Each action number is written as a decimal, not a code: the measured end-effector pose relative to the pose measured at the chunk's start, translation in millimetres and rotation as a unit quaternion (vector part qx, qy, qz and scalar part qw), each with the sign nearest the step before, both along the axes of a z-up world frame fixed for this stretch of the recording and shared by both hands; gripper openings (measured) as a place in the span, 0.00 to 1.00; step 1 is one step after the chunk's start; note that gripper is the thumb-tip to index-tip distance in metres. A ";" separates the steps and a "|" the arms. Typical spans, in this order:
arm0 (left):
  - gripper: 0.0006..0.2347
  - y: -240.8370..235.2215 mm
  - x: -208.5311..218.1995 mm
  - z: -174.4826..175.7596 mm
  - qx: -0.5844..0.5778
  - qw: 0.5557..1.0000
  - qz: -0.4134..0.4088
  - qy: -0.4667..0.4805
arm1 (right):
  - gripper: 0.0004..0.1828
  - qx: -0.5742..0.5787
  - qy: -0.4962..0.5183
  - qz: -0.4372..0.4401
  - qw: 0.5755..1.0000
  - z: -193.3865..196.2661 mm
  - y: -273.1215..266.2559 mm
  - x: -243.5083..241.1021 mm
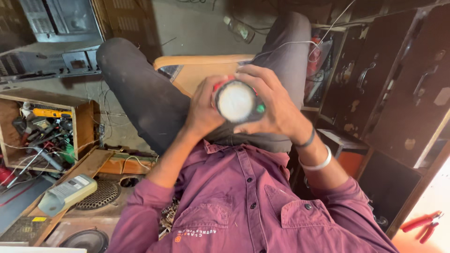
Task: The person connects wires to a small battery and a metal reflector, then places the assembly into a red plastic housing. They use a green-handled screwdriver to fasten the housing and finally attach a translucent plastic cover over the reflector.
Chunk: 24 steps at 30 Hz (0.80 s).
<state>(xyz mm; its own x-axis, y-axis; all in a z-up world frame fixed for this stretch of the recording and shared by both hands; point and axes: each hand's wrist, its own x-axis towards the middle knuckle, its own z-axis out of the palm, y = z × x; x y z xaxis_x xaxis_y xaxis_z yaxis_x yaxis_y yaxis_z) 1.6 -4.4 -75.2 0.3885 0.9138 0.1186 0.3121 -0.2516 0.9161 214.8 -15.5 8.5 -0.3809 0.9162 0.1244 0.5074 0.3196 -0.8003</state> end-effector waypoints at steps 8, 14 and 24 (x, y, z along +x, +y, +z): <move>0.26 42.6 -16.2 -21.5 0.006 0.992 -0.129 -0.003 | 0.55 0.024 -0.037 0.090 0.995 -41.2 22.5 8.4; 0.21 26.2 3.6 -26.8 0.043 0.998 -0.003 0.034 | 0.52 0.059 -0.046 -0.067 0.995 -53.6 11.7 -12.2; 0.30 50.9 -20.1 -29.7 0.042 0.983 -0.169 0.049 | 0.55 0.016 -0.050 0.029 0.998 -50.8 12.2 8.4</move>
